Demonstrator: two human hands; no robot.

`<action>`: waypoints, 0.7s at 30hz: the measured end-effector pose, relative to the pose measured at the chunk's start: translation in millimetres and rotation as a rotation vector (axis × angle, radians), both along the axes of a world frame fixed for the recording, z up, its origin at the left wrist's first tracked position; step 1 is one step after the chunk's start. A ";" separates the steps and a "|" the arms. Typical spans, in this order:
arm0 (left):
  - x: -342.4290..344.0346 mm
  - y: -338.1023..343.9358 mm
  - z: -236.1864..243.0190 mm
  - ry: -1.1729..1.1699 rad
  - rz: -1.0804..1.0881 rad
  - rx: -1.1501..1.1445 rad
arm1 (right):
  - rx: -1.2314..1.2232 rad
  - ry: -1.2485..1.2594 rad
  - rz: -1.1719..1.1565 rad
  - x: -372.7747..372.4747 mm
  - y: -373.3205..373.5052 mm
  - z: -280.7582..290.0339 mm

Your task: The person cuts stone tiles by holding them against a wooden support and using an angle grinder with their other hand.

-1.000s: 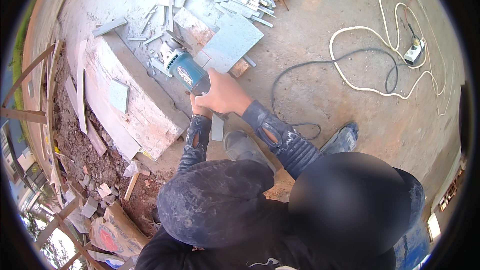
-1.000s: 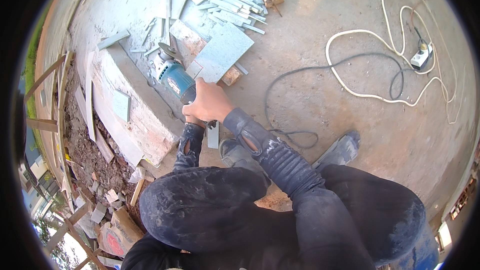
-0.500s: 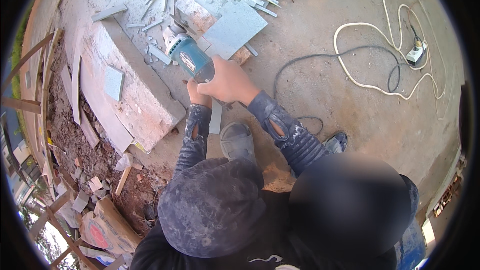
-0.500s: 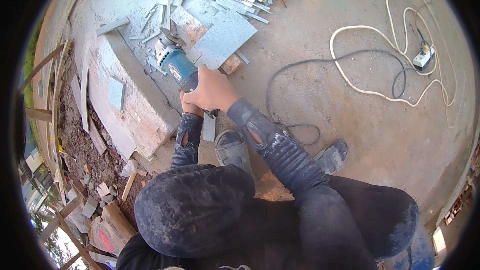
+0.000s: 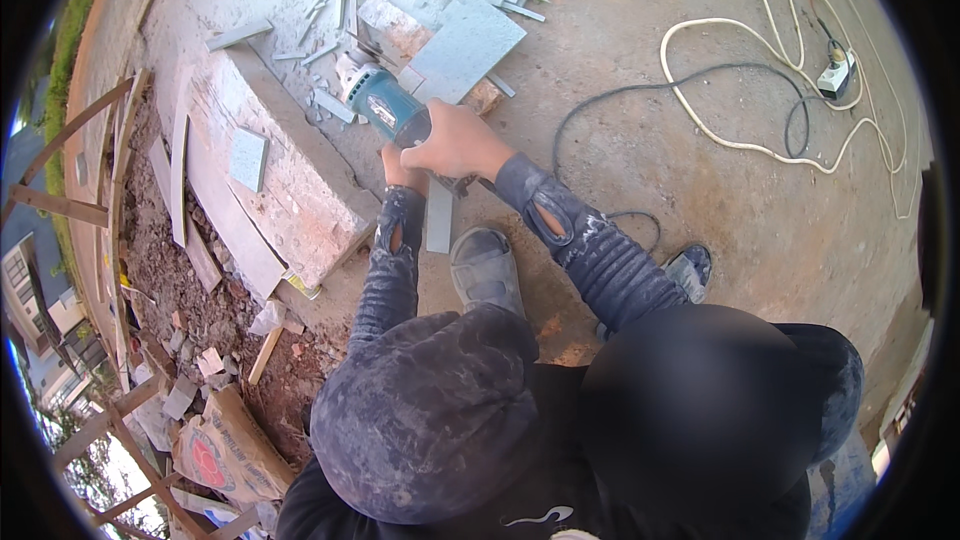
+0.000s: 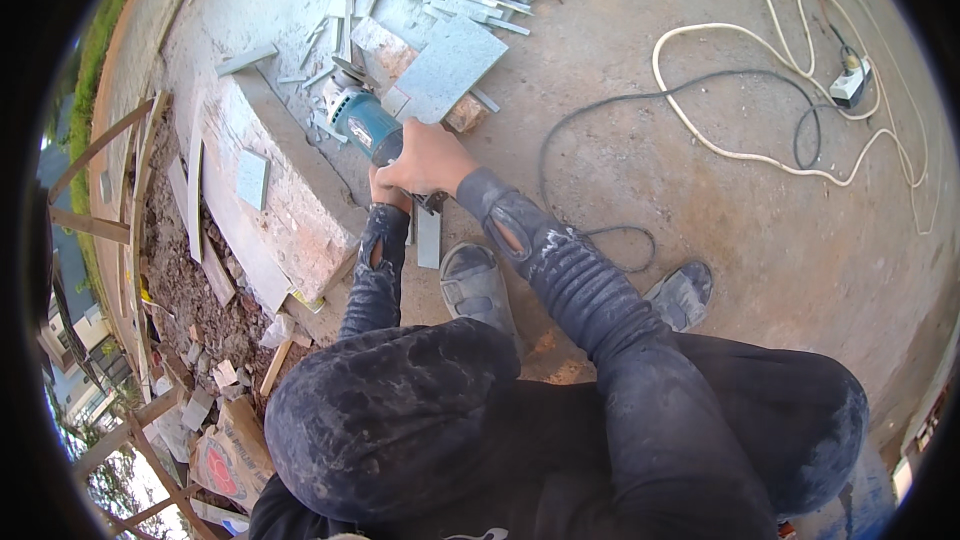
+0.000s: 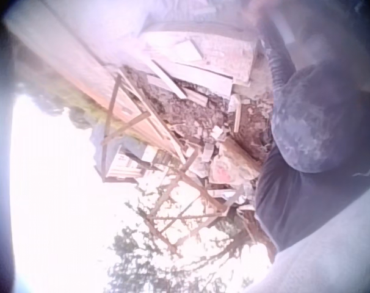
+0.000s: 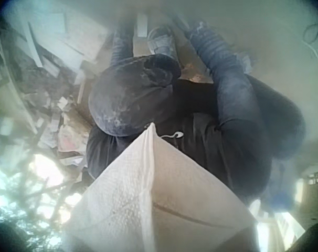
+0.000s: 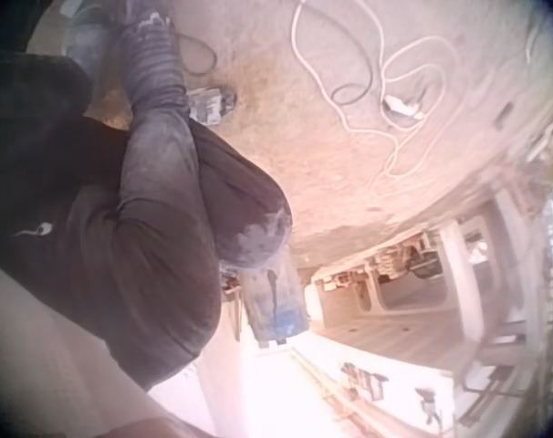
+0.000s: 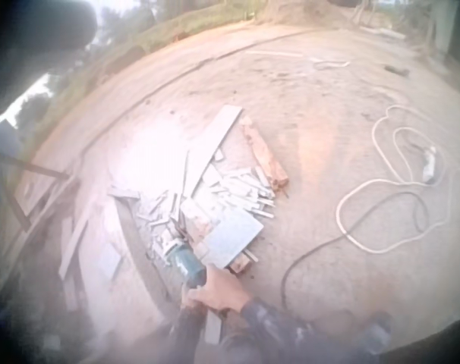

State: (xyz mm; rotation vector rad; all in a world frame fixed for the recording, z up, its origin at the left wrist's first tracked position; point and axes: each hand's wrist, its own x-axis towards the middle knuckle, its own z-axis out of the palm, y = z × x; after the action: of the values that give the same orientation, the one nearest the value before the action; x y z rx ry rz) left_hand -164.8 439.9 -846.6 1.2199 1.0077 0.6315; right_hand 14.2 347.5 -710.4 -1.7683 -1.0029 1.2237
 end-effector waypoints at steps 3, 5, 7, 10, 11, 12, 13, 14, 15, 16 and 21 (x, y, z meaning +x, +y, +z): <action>10.1 -4.0 11.0 0.064 -0.049 0.065 | 0.006 -0.017 -0.007 1.9 -2.1 -6.0; 17.9 -6.4 24.6 0.141 -0.064 0.089 | 0.006 -0.034 -0.011 1.9 -3.4 -9.8; 21.4 -6.6 32.7 0.235 -0.065 0.096 | 0.010 -0.026 -0.020 1.0 -3.5 -13.2; 17.1 -4.1 33.9 0.296 -0.052 0.128 | -0.002 -0.024 -0.010 1.0 -2.6 -12.1; 20.0 -5.9 37.9 0.357 -0.062 0.163 | -0.013 -0.027 -0.006 2.1 -3.2 -13.3; 22.7 -7.7 41.9 0.417 -0.072 0.198 | -0.017 -0.029 -0.010 2.9 -3.9 -14.8; 25.8 -9.5 45.8 0.477 -0.082 0.233 | -0.022 -0.032 -0.014 3.5 -4.6 -16.1; 25.4 -8.7 46.4 0.467 -0.087 0.225 | -0.022 -0.034 -0.014 3.4 -4.3 -14.8; 25.1 -7.5 47.0 0.457 -0.092 0.216 | -0.026 -0.030 -0.011 3.6 -4.5 -13.7; 24.8 -6.7 47.4 0.447 -0.098 0.207 | -0.031 -0.026 -0.007 3.8 -4.8 -12.5; 27.2 -7.1 48.4 0.423 -0.072 0.171 | -0.044 -0.010 0.001 4.4 -5.1 -13.5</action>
State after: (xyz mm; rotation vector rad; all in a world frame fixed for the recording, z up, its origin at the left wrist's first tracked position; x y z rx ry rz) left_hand -137.7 432.8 -798.2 1.5746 1.2715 0.4162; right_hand 18.6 342.4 -723.9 -1.8097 -0.9893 1.2479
